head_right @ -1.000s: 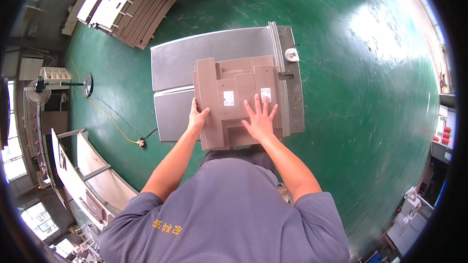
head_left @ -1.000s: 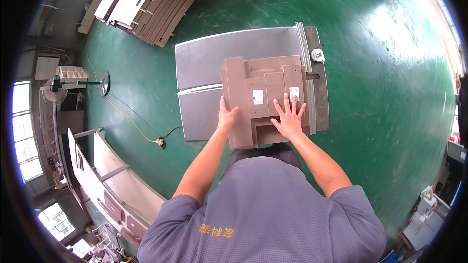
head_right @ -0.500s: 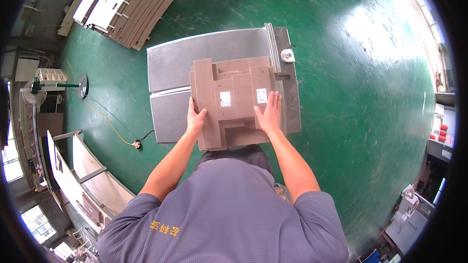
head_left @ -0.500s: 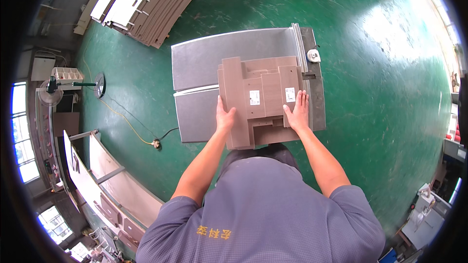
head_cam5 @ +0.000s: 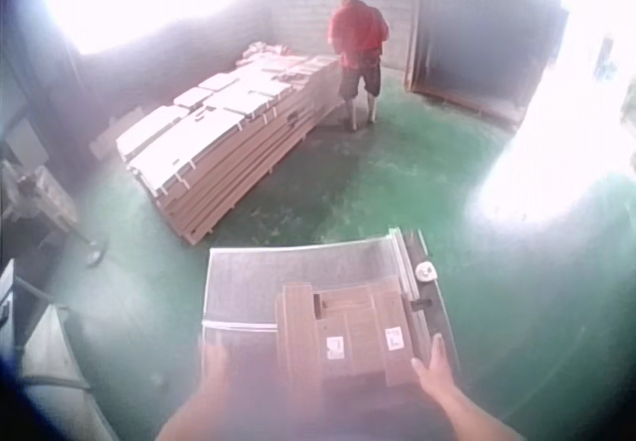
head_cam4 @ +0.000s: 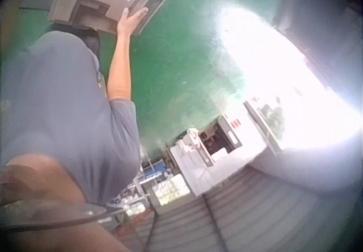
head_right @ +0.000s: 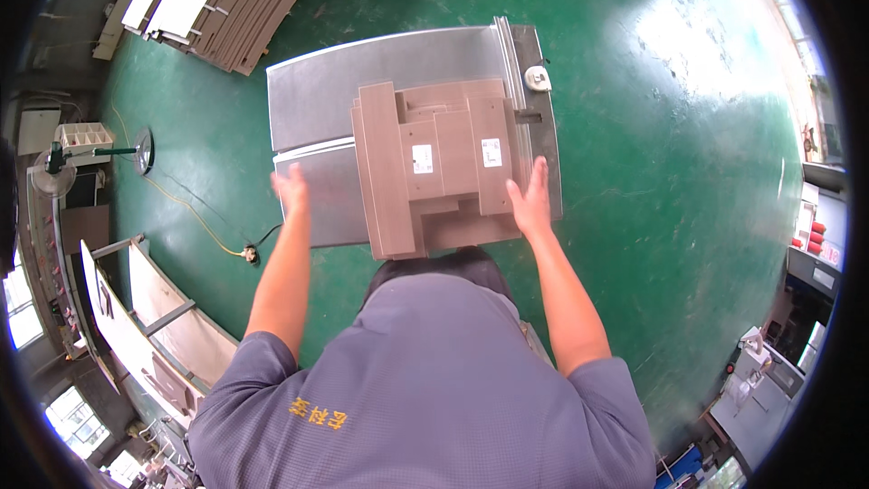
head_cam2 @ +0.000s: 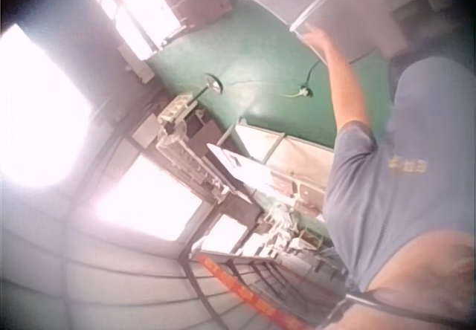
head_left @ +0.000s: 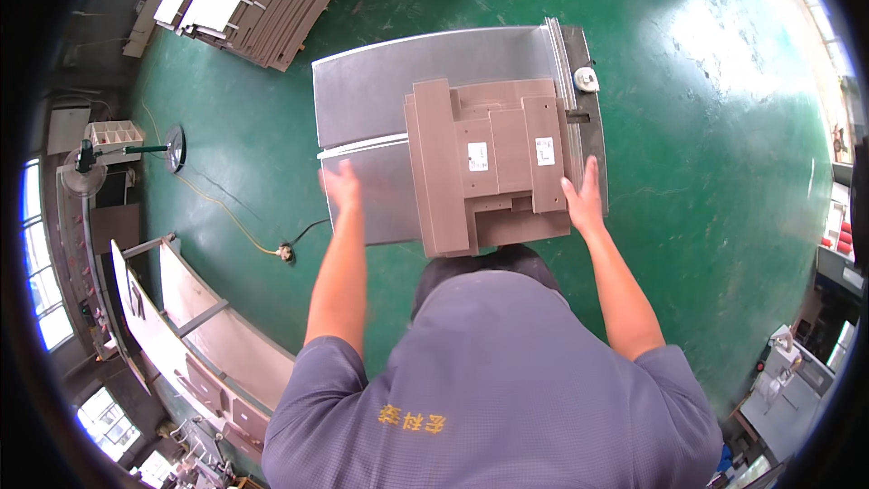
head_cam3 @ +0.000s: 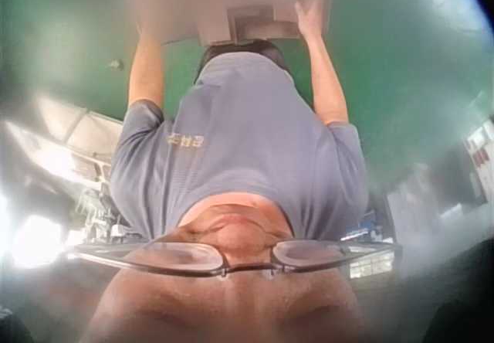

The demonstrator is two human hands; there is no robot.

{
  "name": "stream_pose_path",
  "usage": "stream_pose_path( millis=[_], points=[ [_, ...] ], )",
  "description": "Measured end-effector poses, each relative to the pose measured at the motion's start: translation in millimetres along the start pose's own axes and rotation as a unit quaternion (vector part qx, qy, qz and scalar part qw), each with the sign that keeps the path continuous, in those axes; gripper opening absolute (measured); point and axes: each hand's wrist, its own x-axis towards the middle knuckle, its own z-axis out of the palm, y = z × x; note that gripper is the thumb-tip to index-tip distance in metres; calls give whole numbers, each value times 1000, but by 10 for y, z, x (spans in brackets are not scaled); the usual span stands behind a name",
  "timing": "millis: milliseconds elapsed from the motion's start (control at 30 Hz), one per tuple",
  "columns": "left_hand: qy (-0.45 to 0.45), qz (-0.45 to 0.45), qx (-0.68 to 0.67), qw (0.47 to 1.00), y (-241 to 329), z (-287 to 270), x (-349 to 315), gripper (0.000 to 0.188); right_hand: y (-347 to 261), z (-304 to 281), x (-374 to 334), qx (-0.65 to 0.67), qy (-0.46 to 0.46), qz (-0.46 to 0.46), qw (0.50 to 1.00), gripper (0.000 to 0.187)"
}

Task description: The person places a wood panel on a strapping machine, wraps a plastic strap around it, and then moves to a table to sort and stack several furniture panels by hand.

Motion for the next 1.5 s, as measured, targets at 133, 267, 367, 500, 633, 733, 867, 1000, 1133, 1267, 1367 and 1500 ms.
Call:
stream_pose_path(
  millis=[133,267,367,500,633,733,867,1000,1133,1267,1367,1500],
  points=[
    [-53,-246,-77,965,-958,-75,1244,72,-66,-321,-402,-30,-20,16,999,84],
    [-100,-278,-479,827,-1418,11,1730,21,-151,-363,-437,-29,-27,8,999,74],
    [-27,-225,-724,651,-283,-4,1221,23,-428,-468,-543,-49,5,-37,998,69],
    [-220,70,-586,776,1742,-682,54,49,-1983,-759,-204,-100,46,-306,946,58],
    [-296,379,-183,857,2385,-637,-718,37,-3430,-687,67,-176,42,-614,768,53],
    [-233,496,56,835,2462,-585,-741,29,-3354,-508,673,-309,55,-624,716,42],
    [-257,355,-70,896,2140,-1038,-303,21,-2561,-1082,1164,-390,26,-573,720,13],
    [-299,215,-182,912,1646,-1299,-69,20,-1513,-1719,1500,-341,24,-501,795,10],
    [-313,120,-286,898,1577,-1305,-198,16,-570,-2187,1734,-349,91,-408,839,10],
    [-315,120,-297,894,1698,-1280,-235,18,506,-2513,1888,-405,110,-172,891,12],
    [-322,120,-304,889,1759,-1312,-235,20,728,-2507,1829,-422,141,-61,893,15],
    [-344,146,-299,878,2029,-1223,-253,19,1232,-2453,1934,7,72,129,989,19]
  ],
)
